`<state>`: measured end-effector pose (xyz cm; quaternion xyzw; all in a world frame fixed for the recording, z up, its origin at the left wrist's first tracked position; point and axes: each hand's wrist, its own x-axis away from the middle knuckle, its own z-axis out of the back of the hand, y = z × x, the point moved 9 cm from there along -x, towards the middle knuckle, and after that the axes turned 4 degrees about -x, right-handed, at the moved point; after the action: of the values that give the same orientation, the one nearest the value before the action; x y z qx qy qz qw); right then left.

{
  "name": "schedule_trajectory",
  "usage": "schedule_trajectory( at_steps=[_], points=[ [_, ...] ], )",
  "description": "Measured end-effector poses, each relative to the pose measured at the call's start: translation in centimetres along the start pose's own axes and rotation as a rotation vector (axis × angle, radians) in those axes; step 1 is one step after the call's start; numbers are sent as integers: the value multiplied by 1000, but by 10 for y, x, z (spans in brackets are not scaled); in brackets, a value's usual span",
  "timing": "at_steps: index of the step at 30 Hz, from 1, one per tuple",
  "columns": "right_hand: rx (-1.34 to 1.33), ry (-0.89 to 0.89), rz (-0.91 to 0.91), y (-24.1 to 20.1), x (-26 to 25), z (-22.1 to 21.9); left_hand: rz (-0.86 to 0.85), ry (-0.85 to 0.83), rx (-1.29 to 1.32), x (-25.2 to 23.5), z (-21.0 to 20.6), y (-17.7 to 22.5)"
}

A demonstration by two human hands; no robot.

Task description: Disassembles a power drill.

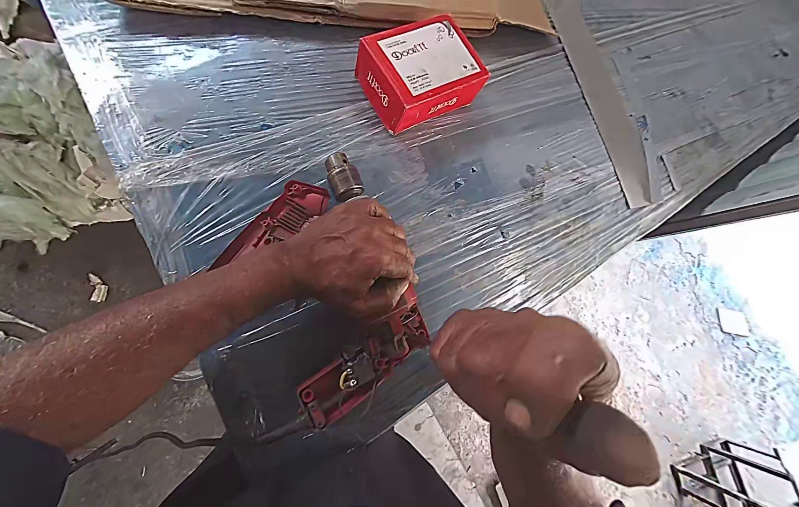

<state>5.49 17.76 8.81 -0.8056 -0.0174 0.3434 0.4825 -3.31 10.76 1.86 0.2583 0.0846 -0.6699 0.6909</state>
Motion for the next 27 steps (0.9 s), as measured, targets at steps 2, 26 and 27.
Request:
schedule_trajectory(
  at_steps=[2,26,27],
  points=[
    [-25,189,147,-7,7,15,8,21,11,3,2,-2],
    [971,567,186,-57,86,4,85,-237,71,12,-19,30],
    [988,589,187,-59,86,2,89,-240,80,12,-19,30]
  ],
)
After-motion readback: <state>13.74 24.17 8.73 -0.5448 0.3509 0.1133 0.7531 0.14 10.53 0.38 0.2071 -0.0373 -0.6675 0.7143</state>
